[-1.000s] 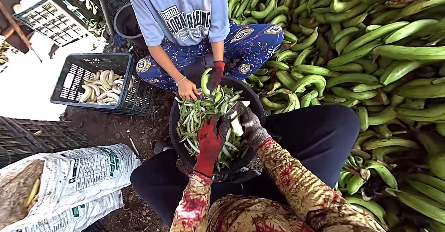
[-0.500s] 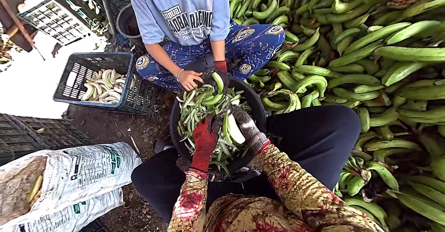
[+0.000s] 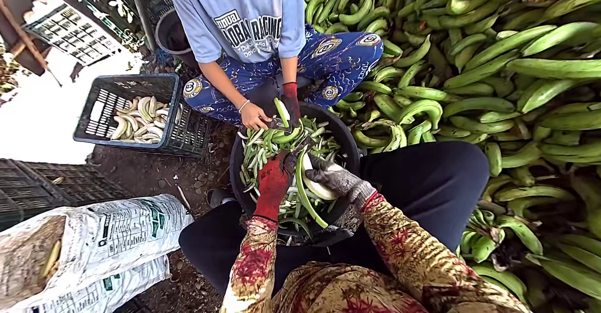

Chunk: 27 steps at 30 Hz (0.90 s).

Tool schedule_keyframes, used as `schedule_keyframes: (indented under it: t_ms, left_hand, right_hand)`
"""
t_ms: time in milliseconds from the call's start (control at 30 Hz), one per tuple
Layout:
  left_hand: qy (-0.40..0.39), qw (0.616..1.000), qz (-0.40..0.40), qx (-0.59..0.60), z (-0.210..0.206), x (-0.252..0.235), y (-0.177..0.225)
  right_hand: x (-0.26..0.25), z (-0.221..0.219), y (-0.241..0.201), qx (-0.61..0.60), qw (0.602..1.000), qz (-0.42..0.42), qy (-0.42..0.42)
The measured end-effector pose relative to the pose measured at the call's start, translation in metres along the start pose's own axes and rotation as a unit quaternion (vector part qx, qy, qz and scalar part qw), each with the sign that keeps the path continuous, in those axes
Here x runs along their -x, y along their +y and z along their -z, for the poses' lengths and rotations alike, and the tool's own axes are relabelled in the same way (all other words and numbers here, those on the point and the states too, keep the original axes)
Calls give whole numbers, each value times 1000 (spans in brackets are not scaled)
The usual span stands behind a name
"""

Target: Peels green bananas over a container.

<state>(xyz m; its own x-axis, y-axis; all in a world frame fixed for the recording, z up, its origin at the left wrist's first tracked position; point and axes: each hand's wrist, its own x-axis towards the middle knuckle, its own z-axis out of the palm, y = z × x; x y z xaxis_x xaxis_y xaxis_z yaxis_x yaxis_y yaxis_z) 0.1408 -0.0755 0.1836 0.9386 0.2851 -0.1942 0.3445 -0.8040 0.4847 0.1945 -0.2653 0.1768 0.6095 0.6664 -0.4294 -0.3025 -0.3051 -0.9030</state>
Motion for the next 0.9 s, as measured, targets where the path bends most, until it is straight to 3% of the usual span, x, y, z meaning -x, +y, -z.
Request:
schedule_keyframes:
  t_ms: [67, 133, 267, 433, 600, 633, 733, 900]
  left_hand:
    - [-27, 999, 27, -15, -2, -13, -2]
    - [-13, 1000, 17, 0, -6, -19, 1]
    - [15, 994, -95, 47, -22, 11, 10]
    - [109, 964, -244, -1, -37, 49, 7]
    - [169, 956, -238, -11, -38, 51, -1]
    - [174, 957, -233, -10, -39, 50, 0]
    - [162, 966, -201, 5, -37, 47, 6]
    - [106, 987, -105, 59, -30, 24, 9]
  right_hand:
    - [-4, -4, 5, -12, 1000, -20, 4]
    - [-15, -2, 17, -84, 992, -24, 91]
    - [-21, 10, 21, -290, 932, -46, 215]
    - [-14, 25, 12, -511, 852, -20, 115]
    - [-23, 17, -2, -572, 811, -67, 99]
    - [-22, 13, -4, -561, 817, -75, 112]
    - [-19, 0, 5, -416, 889, -58, 183]
    - [-15, -19, 13, -175, 957, 41, 229]
